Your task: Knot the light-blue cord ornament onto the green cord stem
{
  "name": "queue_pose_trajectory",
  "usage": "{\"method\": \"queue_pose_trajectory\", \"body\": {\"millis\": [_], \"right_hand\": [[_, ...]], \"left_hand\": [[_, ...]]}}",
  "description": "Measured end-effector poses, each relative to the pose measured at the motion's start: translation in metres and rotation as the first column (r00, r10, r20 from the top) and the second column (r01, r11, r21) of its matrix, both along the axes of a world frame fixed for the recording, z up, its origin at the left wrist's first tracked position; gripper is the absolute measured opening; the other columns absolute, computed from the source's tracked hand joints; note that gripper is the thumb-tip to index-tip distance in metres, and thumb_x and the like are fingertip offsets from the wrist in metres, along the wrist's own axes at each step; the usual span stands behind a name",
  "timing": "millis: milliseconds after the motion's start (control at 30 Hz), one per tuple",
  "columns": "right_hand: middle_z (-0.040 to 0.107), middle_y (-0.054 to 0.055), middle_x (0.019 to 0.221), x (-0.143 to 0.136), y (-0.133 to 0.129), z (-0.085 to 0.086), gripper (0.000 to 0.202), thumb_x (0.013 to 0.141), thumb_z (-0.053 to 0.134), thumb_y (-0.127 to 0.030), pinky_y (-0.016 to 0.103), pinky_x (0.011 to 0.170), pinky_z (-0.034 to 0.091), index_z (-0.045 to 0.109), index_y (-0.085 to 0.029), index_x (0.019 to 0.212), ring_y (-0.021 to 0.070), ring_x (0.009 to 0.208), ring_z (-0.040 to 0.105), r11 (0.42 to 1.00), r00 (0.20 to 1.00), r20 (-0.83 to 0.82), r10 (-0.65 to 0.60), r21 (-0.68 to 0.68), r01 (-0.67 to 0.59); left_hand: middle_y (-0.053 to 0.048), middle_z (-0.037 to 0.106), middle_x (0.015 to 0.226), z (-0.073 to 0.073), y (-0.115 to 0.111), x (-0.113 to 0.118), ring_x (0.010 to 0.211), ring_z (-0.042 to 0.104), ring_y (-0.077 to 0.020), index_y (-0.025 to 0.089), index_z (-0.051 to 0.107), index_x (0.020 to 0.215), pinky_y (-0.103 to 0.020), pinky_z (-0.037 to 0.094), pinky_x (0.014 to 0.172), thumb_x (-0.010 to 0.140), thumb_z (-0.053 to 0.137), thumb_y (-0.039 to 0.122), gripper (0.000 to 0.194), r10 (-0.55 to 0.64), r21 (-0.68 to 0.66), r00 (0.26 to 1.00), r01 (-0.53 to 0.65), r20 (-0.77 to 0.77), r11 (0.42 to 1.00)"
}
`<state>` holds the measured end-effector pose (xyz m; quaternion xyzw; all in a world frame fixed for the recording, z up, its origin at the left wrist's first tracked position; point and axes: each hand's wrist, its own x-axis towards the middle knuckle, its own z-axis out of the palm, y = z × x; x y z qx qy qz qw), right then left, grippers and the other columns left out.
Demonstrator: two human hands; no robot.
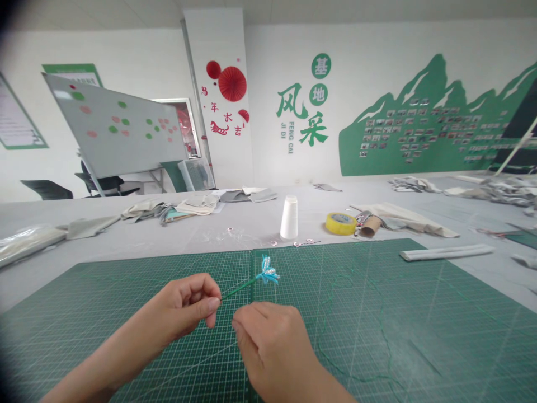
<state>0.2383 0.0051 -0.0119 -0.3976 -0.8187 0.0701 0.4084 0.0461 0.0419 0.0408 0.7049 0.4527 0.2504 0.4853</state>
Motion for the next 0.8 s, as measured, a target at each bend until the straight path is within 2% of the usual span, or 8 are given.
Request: {"method": "queue_pose_trajectory", "body": {"millis": [200,367,533,700,800], "right_hand": [[0.060,0.001,0.064,0.001,0.001,-0.003,0.027,0.094,0.041,-0.017,0.027,0.055,0.034,0.063,-0.017,0.077,0.0139,0.058,0.054,0.999,1.000,-0.003,-0.005,-0.048,0.005],[0.059,0.000,0.064,0.001,0.000,-0.001,0.025,0.094,0.043,-0.019,0.026,0.056,0.034,0.061,-0.018,0.077,0.0137,0.058,0.054,0.995,1.000,-0.014,-0.010,-0.097,0.009],[0.058,-0.001,0.067,0.002,0.001,0.003,0.023,0.094,0.045,-0.021,0.025,0.059,0.036,0.061,-0.019,0.076,0.0128,0.061,0.053,0.976,0.993,-0.112,0.030,-0.211,-0.053],[0.048,-0.005,0.061,0.001,0.007,0.004,0.024,0.092,0.053,-0.026,0.024,0.055,0.033,0.060,-0.019,0.070,0.0109,0.056,0.044,0.916,0.952,-0.306,0.029,-0.374,-0.148],[0.040,-0.006,0.058,0.002,0.010,0.003,0.024,0.089,0.057,-0.031,0.024,0.052,0.029,0.062,-0.018,0.070,0.0109,0.055,0.036,0.833,0.915,-0.403,0.027,-0.496,-0.243]], "left_hand": [[0.006,0.056,0.068,0.000,-0.002,-0.002,0.048,0.029,-0.0062,0.018,0.056,0.081,-0.020,0.021,0.045,0.084,0.056,0.024,0.006,0.011,-0.037,1.000,-0.010,0.025,0.999],[0.008,0.043,0.062,0.001,-0.002,-0.003,0.049,0.026,-0.0067,0.018,0.057,0.079,-0.019,0.020,0.045,0.083,0.060,0.030,0.012,0.012,-0.025,1.000,-0.012,0.029,1.000],[0.008,0.042,0.061,0.006,-0.003,-0.002,0.050,0.028,-0.0074,0.018,0.057,0.077,-0.020,0.022,0.046,0.083,0.060,0.032,0.015,-0.009,-0.072,0.998,0.014,0.070,0.997],[0.006,0.049,0.063,0.009,-0.003,-0.002,0.050,0.032,-0.0076,0.018,0.058,0.077,-0.020,0.024,0.045,0.082,0.059,0.031,0.015,-0.015,-0.061,0.997,0.020,0.079,0.998],[0.005,0.052,0.064,0.010,-0.002,-0.003,0.049,0.033,-0.0076,0.018,0.059,0.077,-0.020,0.025,0.045,0.082,0.059,0.032,0.015,-0.055,-0.048,0.996,0.059,0.072,0.997]]}}
